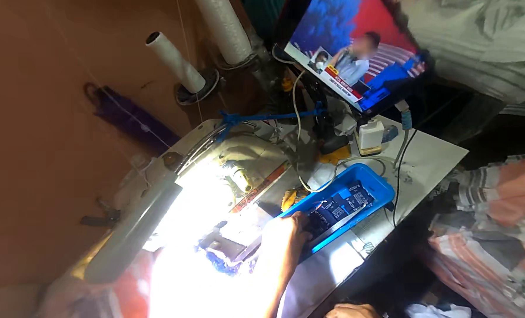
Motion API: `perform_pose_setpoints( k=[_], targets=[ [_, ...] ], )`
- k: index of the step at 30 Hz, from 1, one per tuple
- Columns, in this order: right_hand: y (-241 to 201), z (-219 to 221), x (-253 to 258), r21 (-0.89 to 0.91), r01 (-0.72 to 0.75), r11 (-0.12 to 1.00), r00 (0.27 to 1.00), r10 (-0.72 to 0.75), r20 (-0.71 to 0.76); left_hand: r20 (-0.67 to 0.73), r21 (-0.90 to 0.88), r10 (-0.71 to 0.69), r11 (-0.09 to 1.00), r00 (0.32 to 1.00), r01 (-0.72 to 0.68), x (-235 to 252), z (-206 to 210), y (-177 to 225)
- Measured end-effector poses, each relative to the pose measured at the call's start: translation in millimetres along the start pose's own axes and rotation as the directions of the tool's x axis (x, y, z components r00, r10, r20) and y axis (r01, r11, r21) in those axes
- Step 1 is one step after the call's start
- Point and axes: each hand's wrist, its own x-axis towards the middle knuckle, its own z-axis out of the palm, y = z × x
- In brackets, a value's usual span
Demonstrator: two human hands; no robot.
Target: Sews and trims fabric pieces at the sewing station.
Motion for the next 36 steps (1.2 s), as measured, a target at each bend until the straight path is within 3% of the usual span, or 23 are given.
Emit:
perform_pose_setpoints(
  k=[4, 8, 10, 12, 15, 17, 21, 24, 26, 28, 32, 36],
  targets=[
    [1, -5, 4, 0.000, 0.007, 1.000, 1.000, -0.007, -0.013, -0.158, -0.039, -0.040, 0.999, 0.987, 0.035, -12, 6, -3],
    [-1, -7, 8, -0.019, 0.015, 1.000, 1.000, -0.015, -0.005, -0.315, -0.041, 0.102, 0.992, 0.943, -0.121, -23, 19, -10],
    [-3, -8, 10, -0.016, 0.026, 1.000, 1.000, -0.027, -0.009, -0.519, 0.010, 0.242, 0.961, 0.820, -0.277, -25, 30, -19],
    [-4, -7, 14, 0.015, 0.037, 0.999, 0.999, -0.036, -0.033, -0.685, 0.055, 0.296, 0.932, 0.666, -0.358, -32, 33, -24],
    [-14, -9, 24, 0.198, 0.026, 0.980, 0.998, -0.016, -0.055, -0.787, -0.102, 0.220, 0.874, 0.576, -0.474, -65, 32, -22],
    [-21, -10, 35, 0.342, 0.094, 0.935, 0.996, -0.084, -0.043, -0.834, -0.156, 0.161, 0.849, 0.528, -0.504, -87, 35, -19],
    [-35, 2, 55, 0.493, 0.178, 0.852, 0.982, -0.183, -0.038, -0.829, -0.184, 0.134, 0.851, 0.543, -0.492, -130, 47, -21],
    [-43, 15, 62, 0.451, 0.219, 0.865, 0.972, -0.232, -0.027, -0.836, -0.192, 0.116, 0.853, 0.536, -0.485, -149, 58, -29],
    [-46, 26, 61, 0.424, 0.228, 0.877, 0.971, -0.237, -0.032, -0.833, -0.293, 0.036, 0.818, 0.552, -0.495, -157, 63, -36],
    [-49, 38, 57, 0.416, 0.214, 0.884, 0.976, -0.211, -0.054, -0.785, -0.502, -0.117, 0.696, 0.608, -0.514, -164, 69, -43],
    [-58, 58, 49, 0.369, 0.184, 0.911, 0.982, -0.157, -0.102, -0.636, -0.772, -0.383, 0.298, 0.670, -0.562, -169, 77, -43],
    [-58, 68, 51, 0.336, 0.220, 0.916, 0.975, -0.206, -0.078, -0.559, -0.817, -0.459, 0.162, 0.691, -0.553, -177, 74, -48]
  ],
)
